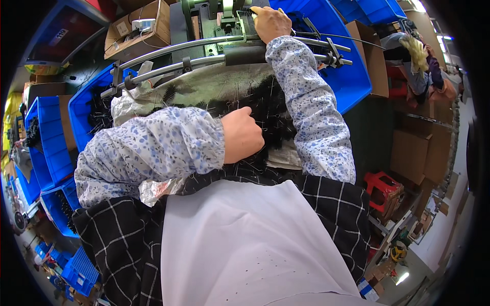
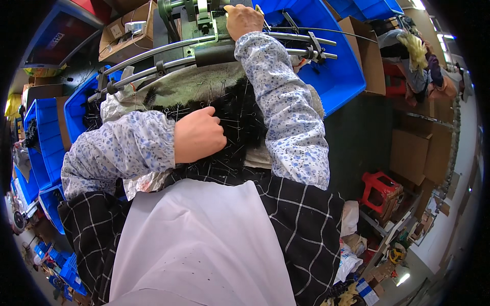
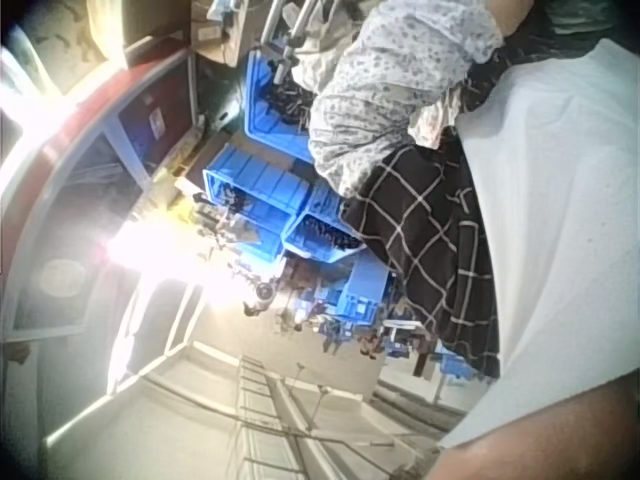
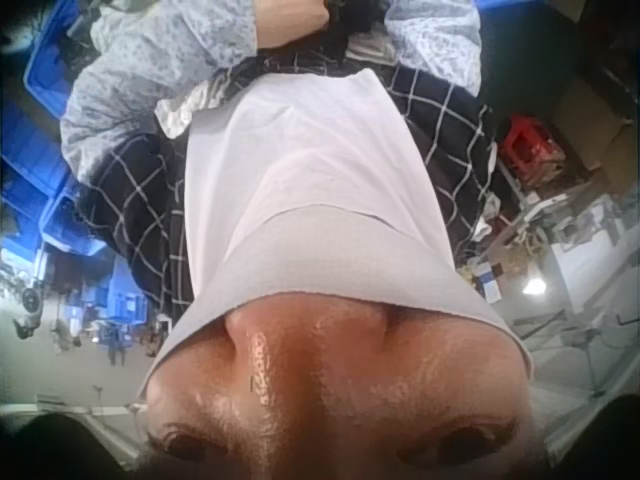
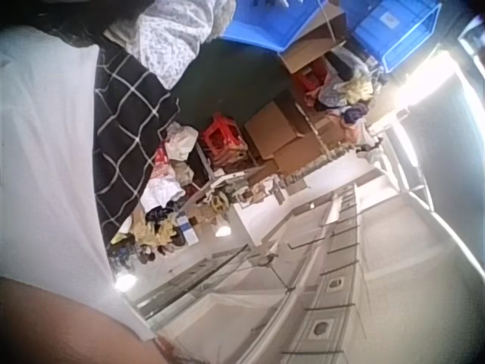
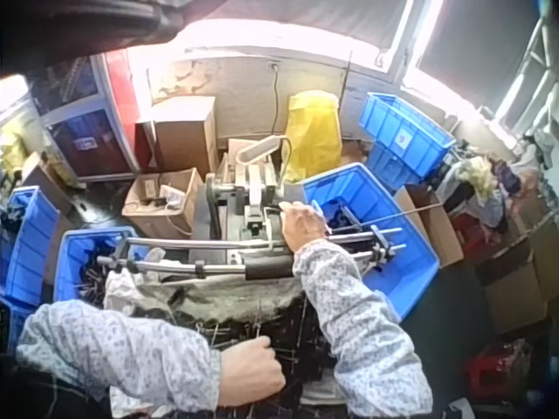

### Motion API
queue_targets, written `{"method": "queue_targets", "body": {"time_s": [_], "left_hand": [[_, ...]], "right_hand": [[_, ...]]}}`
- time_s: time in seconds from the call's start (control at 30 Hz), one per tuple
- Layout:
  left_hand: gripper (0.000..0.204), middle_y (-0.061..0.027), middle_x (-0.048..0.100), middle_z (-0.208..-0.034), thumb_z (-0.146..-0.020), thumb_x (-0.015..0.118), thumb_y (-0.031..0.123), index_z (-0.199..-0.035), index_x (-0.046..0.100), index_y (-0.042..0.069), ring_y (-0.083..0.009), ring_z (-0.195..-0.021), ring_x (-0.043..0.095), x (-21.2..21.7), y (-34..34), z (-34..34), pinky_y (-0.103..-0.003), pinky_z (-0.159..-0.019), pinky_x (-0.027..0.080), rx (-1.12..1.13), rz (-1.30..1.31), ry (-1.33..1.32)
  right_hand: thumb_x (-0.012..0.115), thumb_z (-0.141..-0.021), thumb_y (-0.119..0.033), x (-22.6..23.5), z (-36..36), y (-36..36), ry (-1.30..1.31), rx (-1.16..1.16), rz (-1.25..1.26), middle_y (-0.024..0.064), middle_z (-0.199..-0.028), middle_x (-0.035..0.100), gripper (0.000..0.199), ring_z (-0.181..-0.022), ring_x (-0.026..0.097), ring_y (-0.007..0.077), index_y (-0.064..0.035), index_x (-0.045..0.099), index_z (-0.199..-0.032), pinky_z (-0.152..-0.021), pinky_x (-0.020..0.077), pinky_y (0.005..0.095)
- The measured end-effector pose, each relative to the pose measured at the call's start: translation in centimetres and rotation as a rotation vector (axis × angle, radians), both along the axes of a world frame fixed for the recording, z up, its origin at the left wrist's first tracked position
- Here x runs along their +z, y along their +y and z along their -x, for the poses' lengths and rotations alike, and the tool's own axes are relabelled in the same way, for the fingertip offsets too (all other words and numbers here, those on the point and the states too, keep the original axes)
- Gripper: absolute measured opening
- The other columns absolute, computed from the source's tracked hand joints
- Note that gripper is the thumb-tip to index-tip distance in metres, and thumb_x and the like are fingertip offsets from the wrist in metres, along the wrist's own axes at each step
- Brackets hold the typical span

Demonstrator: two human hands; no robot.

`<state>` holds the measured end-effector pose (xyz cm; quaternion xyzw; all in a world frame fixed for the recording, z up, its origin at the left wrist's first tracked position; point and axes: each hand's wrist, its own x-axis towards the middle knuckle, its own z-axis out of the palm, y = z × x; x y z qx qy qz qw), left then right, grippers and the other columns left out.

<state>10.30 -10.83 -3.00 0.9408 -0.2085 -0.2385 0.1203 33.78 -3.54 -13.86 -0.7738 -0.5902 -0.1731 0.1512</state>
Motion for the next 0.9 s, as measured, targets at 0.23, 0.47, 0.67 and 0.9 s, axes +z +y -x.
{"method": "queue_targets", "body": {"time_s": [0.23, 0.47, 0.67, 0.9], "left_hand": [[0.02, -0.005, 0.059, -0.067, -0.07, 0.059, 0.012, -0.09, 0.059, 0.006, -0.0224, -0.072, 0.061, -3.3, -1.2, 0.5, -0.032, -0.064, 0.043, 0.051, 0.042, -0.121], [0.044, -0.0139, 0.061, -0.075, -0.074, 0.065, 0.018, -0.111, 0.049, 0.003, -0.0322, -0.073, 0.062, -0.7, 2.2, 0.2, -0.041, -0.064, 0.047, 0.162, 0.26, 0.071], [0.066, -0.015, 0.062, -0.08, -0.069, 0.07, 0.043, -0.118, 0.046, 0.006, -0.0322, -0.075, 0.061, -0.7, 4.2, 1.3, -0.04, -0.065, 0.048, 0.201, 0.389, 0.04], [0.052, -0.0139, 0.06, -0.079, -0.074, 0.065, 0.048, -0.1, 0.056, 0.003, -0.0313, -0.076, 0.06, -0.1, 3.7, 0.4, -0.039, -0.066, 0.048, 0.254, 0.308, 0.061]], "right_hand": [[0.059, -0.081, -0.026, -0.2, -0.6, 0.8, 0.092, 0.036, 0.046, 0.0073, -0.093, 0.062, 0.025, -0.085, 0.059, 0.0264, -0.0183, 0.066, -0.103, -0.079, 0.0458, 0.0386], [0.061, -0.079, -0.03, 0.3, -0.4, -0.2, 0.024, -0.031, 0.043, 0.0076, -0.1, 0.061, 0.037, -0.092, 0.058, 0.0264, -0.0136, 0.061, -0.113, -0.08, 0.0445, 0.0408], [0.058, -0.075, -0.03, -0.7, -0.4, -0.8, 0.085, -0.081, 0.026, 0.0094, -0.102, 0.063, 0.041, -0.102, 0.056, 0.0268, -0.011, 0.061, -0.112, -0.082, 0.0424, 0.0445], [0.056, -0.074, -0.025, 0.1, 4.2, 1.7, 0.133, -0.079, 0.088, 0.007, -0.09, 0.064, 0.024, -0.088, 0.061, 0.0268, -0.0092, 0.063, -0.091, -0.073, 0.044, 0.0431]]}}
